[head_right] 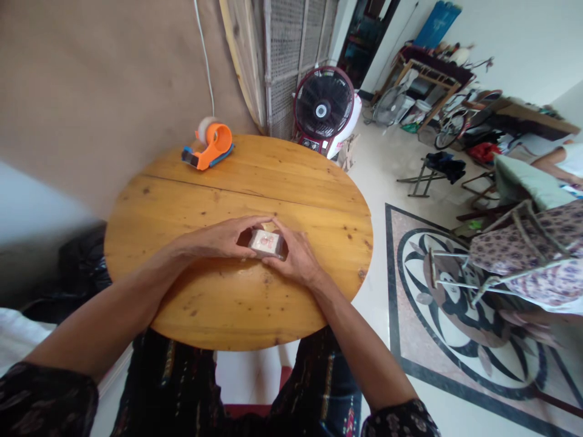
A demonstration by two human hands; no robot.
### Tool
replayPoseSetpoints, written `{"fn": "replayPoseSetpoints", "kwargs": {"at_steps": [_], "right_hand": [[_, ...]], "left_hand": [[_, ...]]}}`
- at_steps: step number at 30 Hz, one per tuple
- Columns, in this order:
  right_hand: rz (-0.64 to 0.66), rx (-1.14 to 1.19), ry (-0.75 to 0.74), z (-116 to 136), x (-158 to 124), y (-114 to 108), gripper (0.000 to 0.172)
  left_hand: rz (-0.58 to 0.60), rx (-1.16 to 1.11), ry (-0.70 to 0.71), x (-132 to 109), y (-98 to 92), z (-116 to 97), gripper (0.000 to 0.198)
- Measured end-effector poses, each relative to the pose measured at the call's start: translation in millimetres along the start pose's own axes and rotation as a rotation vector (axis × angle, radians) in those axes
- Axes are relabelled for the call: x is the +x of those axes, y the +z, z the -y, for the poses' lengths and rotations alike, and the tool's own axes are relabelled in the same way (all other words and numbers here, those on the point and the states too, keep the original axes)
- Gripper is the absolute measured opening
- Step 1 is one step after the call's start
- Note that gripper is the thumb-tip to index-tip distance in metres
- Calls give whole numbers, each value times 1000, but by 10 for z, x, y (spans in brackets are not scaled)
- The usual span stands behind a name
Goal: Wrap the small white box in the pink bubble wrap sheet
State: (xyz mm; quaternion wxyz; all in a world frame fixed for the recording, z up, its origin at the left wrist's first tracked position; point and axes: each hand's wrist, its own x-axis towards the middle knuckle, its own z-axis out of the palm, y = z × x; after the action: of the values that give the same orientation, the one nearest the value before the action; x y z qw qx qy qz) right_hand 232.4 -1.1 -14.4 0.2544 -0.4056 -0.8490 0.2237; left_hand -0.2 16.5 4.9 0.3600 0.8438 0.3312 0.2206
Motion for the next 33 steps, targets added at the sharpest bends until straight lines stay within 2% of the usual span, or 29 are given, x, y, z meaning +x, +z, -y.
{"fn": "replayPoseSetpoints", "kwargs": {"at_steps": [14, 27, 30, 33], "right_hand": [[-12, -2, -15, -37, -15, 28, 92], [-20, -4, -2, -36, -19, 29, 89], [-19, -5, -8, -44, -19, 26, 89], [-4, 13, -25, -34, -34, -6, 89]], "left_hand": [[-3, -6, 10, 18, 2, 1, 76], [39, 99, -55, 14, -54, -107, 38], [44, 104, -45, 17, -53, -101, 37], [49, 72, -24, 9, -54, -67, 48]]}}
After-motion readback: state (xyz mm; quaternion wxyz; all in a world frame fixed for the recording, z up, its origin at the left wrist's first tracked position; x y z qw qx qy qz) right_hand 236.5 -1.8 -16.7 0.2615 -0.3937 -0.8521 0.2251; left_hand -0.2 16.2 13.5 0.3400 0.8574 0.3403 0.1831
